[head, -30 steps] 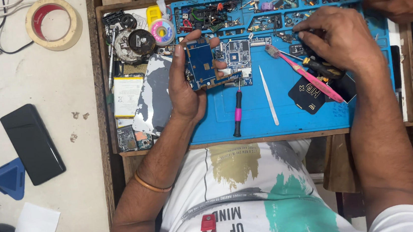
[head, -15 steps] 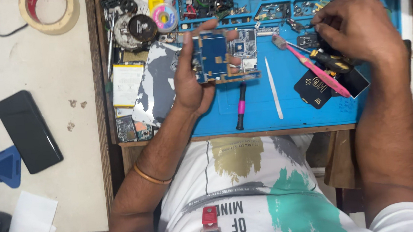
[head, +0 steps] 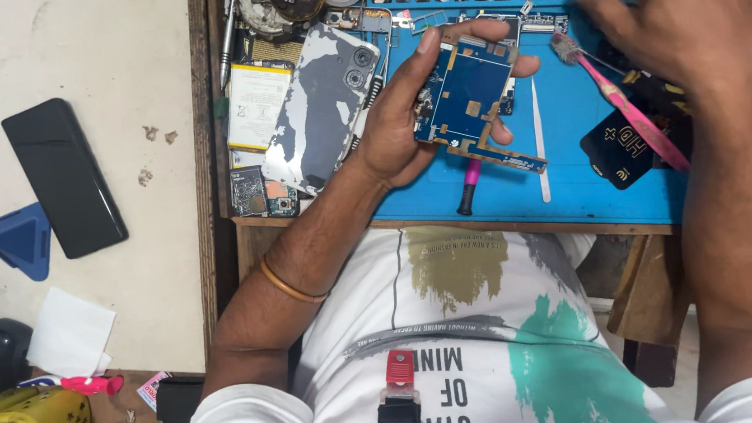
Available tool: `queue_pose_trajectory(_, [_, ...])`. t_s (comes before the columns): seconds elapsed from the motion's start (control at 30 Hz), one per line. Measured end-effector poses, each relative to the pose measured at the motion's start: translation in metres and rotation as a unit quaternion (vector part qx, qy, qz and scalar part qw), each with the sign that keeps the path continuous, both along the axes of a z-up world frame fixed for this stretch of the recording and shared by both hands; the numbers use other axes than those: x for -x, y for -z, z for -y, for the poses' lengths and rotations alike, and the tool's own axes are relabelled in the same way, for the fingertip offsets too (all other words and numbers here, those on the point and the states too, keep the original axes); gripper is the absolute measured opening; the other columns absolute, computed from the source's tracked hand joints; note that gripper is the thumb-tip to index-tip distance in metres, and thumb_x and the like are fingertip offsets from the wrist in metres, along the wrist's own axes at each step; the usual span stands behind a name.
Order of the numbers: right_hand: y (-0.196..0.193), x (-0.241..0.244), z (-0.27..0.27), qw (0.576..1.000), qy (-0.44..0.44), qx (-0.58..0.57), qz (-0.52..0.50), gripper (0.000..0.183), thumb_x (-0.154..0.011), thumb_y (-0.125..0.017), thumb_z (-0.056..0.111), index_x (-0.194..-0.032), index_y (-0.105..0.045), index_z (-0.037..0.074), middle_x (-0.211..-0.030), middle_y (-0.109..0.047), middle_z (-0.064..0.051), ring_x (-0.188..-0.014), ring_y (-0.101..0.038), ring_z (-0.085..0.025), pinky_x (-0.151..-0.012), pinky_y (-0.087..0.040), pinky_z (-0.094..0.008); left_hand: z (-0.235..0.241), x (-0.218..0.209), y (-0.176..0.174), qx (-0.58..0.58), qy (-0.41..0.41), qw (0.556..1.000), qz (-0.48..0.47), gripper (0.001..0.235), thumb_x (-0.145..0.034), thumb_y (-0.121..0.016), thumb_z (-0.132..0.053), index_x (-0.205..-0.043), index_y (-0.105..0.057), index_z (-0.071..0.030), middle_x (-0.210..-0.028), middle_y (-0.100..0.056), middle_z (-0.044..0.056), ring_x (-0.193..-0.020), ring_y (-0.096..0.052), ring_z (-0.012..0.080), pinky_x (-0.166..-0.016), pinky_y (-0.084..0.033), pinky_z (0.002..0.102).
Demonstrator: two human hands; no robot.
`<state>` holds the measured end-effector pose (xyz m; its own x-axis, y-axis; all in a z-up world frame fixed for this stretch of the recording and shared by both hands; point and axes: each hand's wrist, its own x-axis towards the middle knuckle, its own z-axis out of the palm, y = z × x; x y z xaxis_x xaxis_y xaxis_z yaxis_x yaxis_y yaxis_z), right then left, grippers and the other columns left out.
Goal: The person uses a pink screwdriver to remove screws from a blue circuit board and then uses tweezers to remove small components. The person continues to manipulate the board and components on a cluttered workbench.
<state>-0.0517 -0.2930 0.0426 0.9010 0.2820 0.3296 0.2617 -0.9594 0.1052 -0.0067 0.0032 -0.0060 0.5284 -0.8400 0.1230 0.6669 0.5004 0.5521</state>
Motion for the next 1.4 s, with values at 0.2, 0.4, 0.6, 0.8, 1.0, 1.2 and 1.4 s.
queue_pose_trajectory(0.2, [0.014, -0.002, 0.019, 0.999, 0.022, 0.000, -0.025, 0.013, -0.094, -0.078, 0.017, -0.101, -0.076, 0.007, -0.089, -0.075, -0.004, -0.080, -0.071, -0.019, -0.073, -0.056, -0.032, -0.001, 0.000, 0.002, -0.025, -0.019, 0.999, 0.022, 0.060, -0.116, -0.031, -0.055, -0.151, -0.045, -0.008, -0.131, -0.069, 0.024, -0.091, -0.077, 0.0257, -0.079, -0.068, 0.037])
queue_pose_trajectory(0.4, [0.036, 0.016, 0.067, 0.976, 0.097, -0.145, -0.128, 0.010, -0.099, -0.074, 0.004, -0.105, -0.076, -0.003, -0.086, -0.073, -0.011, -0.076, -0.072, -0.015, -0.077, -0.058, -0.028, 0.003, -0.002, 0.007, -0.040, -0.088, 0.995, 0.034, 0.061, -0.114, -0.034, -0.056, -0.150, -0.045, -0.009, -0.129, -0.070, 0.023, -0.091, -0.078, 0.0258, -0.082, -0.069, 0.039])
queue_pose_trajectory(0.6, [0.044, 0.026, 0.091, 0.923, 0.103, -0.304, -0.212, 0.011, -0.105, -0.078, 0.006, -0.102, -0.072, -0.002, -0.084, -0.069, -0.007, -0.075, -0.066, -0.012, -0.068, -0.053, -0.026, 0.001, -0.003, 0.005, -0.034, -0.078, 0.996, 0.027, 0.056, -0.116, -0.031, -0.053, -0.150, -0.045, -0.011, -0.128, -0.070, 0.022, -0.092, -0.078, 0.0262, -0.082, -0.070, 0.038])
queue_pose_trajectory(0.8, [0.073, 0.037, 0.117, 0.897, 0.033, -0.374, -0.234, 0.003, -0.108, -0.068, -0.004, -0.111, -0.067, -0.002, -0.103, -0.070, -0.010, -0.097, -0.066, -0.012, -0.089, -0.055, -0.026, 0.001, -0.003, 0.012, -0.021, -0.072, 0.995, 0.070, 0.054, -0.118, -0.029, -0.051, -0.150, -0.046, -0.011, -0.131, -0.070, 0.022, -0.095, -0.079, 0.0267, -0.082, -0.070, 0.037])
queue_pose_trajectory(1.0, [0.063, 0.033, 0.109, 0.844, 0.067, -0.468, -0.253, 0.006, -0.113, -0.069, 0.008, -0.113, -0.066, 0.003, -0.102, -0.068, -0.004, -0.095, -0.065, -0.008, -0.088, -0.054, -0.024, 0.003, -0.004, 0.006, -0.047, -0.101, 0.992, 0.062, 0.056, -0.116, -0.026, -0.049, -0.152, -0.045, -0.010, -0.133, -0.068, 0.023, -0.105, -0.077, 0.0239, -0.085, -0.071, 0.036])
queue_pose_trajectory(1.2, [0.017, 0.027, 0.042, 0.919, 0.119, -0.288, -0.244, 0.024, -0.097, -0.084, 0.011, -0.111, -0.074, -0.005, -0.091, -0.071, -0.016, -0.077, -0.067, -0.019, -0.068, -0.053, -0.029, 0.002, -0.002, 0.001, -0.063, -0.099, 0.993, 0.027, 0.055, -0.116, -0.029, -0.050, -0.150, -0.046, -0.010, -0.128, -0.070, 0.023, -0.092, -0.078, 0.0246, -0.082, -0.069, 0.035])
queue_pose_trajectory(1.4, [-0.014, 0.025, 0.009, 0.812, 0.025, -0.506, -0.289, 0.018, -0.099, -0.073, 0.009, -0.113, -0.071, -0.001, -0.093, -0.070, -0.004, -0.081, -0.065, -0.006, -0.069, -0.051, -0.020, 0.003, -0.001, 0.001, -0.078, -0.100, 0.991, 0.029, 0.058, -0.115, -0.032, -0.052, -0.151, -0.045, -0.010, -0.125, -0.071, 0.023, -0.088, -0.078, 0.0242, -0.080, -0.069, 0.035])
